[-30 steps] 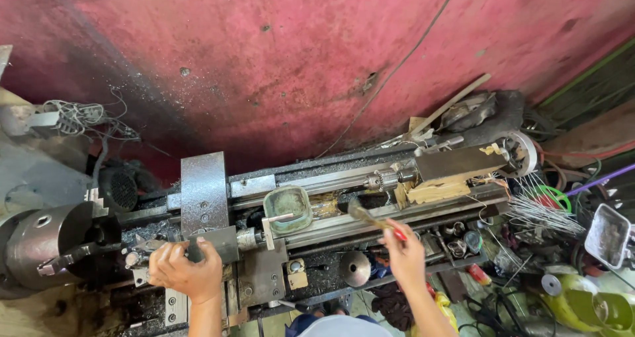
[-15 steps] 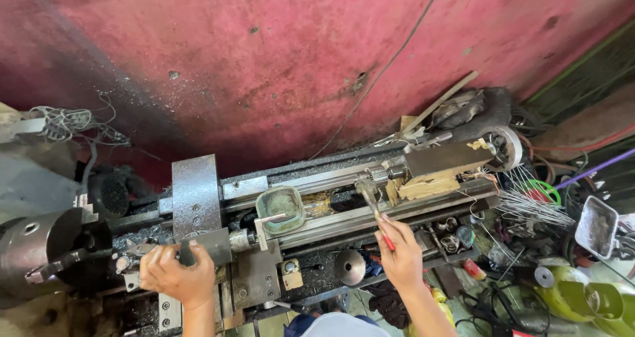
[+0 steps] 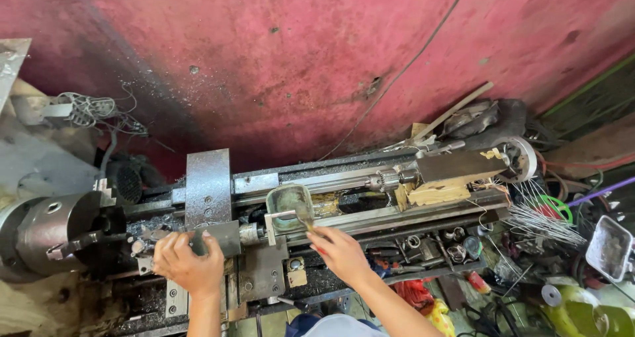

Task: Operating a manual lathe to machine a metal component while using a brush to clear away metal shavings.

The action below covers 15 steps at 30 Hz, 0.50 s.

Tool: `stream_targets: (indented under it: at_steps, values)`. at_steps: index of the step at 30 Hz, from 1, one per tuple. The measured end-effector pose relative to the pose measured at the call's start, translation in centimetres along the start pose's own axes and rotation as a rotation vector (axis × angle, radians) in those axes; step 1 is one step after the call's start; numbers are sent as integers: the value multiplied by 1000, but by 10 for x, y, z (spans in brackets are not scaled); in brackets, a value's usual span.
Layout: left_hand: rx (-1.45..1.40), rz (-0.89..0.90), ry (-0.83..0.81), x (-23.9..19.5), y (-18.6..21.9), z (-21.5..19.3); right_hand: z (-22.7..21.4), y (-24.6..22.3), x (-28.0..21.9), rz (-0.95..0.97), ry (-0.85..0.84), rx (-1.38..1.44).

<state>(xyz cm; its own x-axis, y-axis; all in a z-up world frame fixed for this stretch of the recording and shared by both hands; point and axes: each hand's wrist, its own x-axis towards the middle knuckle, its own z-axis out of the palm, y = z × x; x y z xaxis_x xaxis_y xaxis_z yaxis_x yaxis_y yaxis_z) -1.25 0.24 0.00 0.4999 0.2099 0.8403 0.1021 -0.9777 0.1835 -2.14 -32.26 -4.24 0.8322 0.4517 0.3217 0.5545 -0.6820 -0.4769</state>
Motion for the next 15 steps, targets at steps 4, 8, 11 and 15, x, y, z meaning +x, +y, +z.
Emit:
stream_targets:
  at_steps: [4, 8, 11, 15]
  values:
    - [15, -31, -32, -4, -2, 4, 36, 17, 18, 18, -141, -92]
    - [-2, -20, -8, -5, -5, 5, 36, 13, 19, 40, -376, -176]
    - [-3, -52, -24, -10, -7, 11, 33, 13, 12, 65, -442, -164]
    - [-14, -17, 23, -9, -6, 11, 4, 4, 10, 111, -500, -57]
